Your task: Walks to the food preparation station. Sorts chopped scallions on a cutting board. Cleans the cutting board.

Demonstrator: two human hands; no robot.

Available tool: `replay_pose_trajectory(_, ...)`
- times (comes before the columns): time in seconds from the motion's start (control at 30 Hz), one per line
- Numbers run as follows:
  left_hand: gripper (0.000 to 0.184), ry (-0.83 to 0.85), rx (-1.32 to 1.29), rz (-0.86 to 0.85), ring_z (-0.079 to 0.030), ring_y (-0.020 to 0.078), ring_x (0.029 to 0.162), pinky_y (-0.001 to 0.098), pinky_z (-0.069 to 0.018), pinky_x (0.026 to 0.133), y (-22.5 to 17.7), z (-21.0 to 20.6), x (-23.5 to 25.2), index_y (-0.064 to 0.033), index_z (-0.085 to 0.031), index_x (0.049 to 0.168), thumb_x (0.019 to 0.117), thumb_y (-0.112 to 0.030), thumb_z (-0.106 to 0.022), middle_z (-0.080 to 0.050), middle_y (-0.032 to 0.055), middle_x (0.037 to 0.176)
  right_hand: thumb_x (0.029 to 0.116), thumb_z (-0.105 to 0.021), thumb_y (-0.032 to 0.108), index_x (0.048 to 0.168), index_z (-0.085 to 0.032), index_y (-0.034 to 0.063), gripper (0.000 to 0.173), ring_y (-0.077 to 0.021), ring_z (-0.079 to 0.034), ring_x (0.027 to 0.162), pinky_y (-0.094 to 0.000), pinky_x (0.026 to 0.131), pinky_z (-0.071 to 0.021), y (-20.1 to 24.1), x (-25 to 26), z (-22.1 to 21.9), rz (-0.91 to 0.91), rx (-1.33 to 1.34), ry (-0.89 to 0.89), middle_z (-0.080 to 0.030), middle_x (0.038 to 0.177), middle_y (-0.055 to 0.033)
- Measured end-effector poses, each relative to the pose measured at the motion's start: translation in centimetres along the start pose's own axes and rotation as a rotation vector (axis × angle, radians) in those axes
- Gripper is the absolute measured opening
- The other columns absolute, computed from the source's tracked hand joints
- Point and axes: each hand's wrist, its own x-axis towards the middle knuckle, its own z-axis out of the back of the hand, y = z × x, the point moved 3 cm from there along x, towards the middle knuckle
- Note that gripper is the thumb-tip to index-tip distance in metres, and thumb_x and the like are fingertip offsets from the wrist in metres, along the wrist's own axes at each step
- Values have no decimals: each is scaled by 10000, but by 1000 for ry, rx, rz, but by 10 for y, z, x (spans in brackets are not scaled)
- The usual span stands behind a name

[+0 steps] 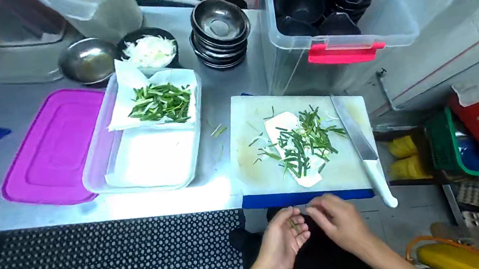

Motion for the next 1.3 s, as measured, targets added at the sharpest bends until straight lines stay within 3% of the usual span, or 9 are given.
replay_pose_trajectory(0.17, 180, -168, 358, -195, -548, 121, 594, 265, -505, 554, -41, -10, 12, -50, -631, 1041, 1062, -187, -516, -581, 34, 775, 977, -595, 555, 1257, -677, 113, 529, -294, -706, 940, -501, 775, -601, -14, 83, 5, -186, -240, 179, -695, 1110, -117)
replay_pose_trajectory(0.37, 194, -243, 598, -429, -531, 123, 583, 261, -467, 536, -78, -31, 25, -29, -672, 1029, 1038, -180, -551, -593, 50, 757, 1036, -515, 314, 1217, -691, 137, 309, -280, -702, 1002, -523, 845, -583, -27, 114, 7, -278, -156, 412, -697, 1180, -97)
replay_pose_trajectory(0.57, 394, -518, 1447, -402, -672, 193, 903, 447, -584, 810, -83, -43, 43, -158, -679, 1208, 958, -460, -640, -675, 38, 1036, 1000, -553, 320, 1136, -700, 155, 260, -161, -666, 779, -414, 731, -577, -46, 107, 25, -314, 90, 403, -692, 895, -21)
replay_pose_trajectory(0.63, 408, -516, 1627, -307, -680, 229, 1010, 472, -583, 862, -84, -51, 47, -152, -665, 1236, 959, -450, -638, -660, 67, 1178, 983, -591, 298, 1112, -699, 151, 223, -89, -636, 696, -310, 659, -565, -49, 104, 30, -326, 249, 325, -677, 835, 18)
replay_pose_trajectory(0.73, 292, -481, 1750, -273, -684, 230, 1015, 458, -587, 854, -89, -54, 49, -127, -697, 1125, 996, -359, -576, -661, 70, 1163, 958, -629, 260, 1068, -705, 139, 180, -71, -611, 645, -261, 597, -531, -48, 105, 39, -360, 469, 190, -663, 775, 32)
replay_pose_trajectory(0.87, 237, -339, 1522, -328, -671, 191, 891, 431, -579, 801, -104, -42, 41, -112, -700, 1041, 961, -312, -602, -673, 53, 997, 950, -646, 234, 1043, -709, 134, 150, -135, -608, 612, -299, 556, -516, -41, 100, 45, -447, 616, 44, -654, 738, -11)
replay_pose_trajectory(0.97, 151, -98, 965, -333, -602, 139, 625, 303, -512, 589, -111, -33, 26, -58, -629, 958, 926, -190, -693, -637, 49, 745, 946, -651, 194, 1037, -696, 105, 135, -140, -569, 576, -292, 527, -481, -19, 91, 39, -475, 739, -15, -632, 716, -34)
replay_pose_trajectory(1.13, 514, 281, 604, -236, -702, 220, 814, 372, -612, 760, -123, -26, 7, -35, -456, 1491, 992, -35, -577, -698, 158, 1021, 970, -646, 198, 1104, -689, 78, 186, -98, -647, 681, -277, 609, -564, 40, 84, 12, -353, 699, 105, -696, 855, -8)
replay_pose_trajectory(1.3, 411, 451, 298, -22, -685, 229, 974, 425, -585, 875, -130, -10, 7, 0, -588, 1251, 868, 18, -440, -675, 140, 1126, 1003, -620, 243, 1236, -699, 77, 297, -66, -691, 831, -252, 760, -601, 70, 73, -2, -257, 524, 202, -732, 1027, -21)
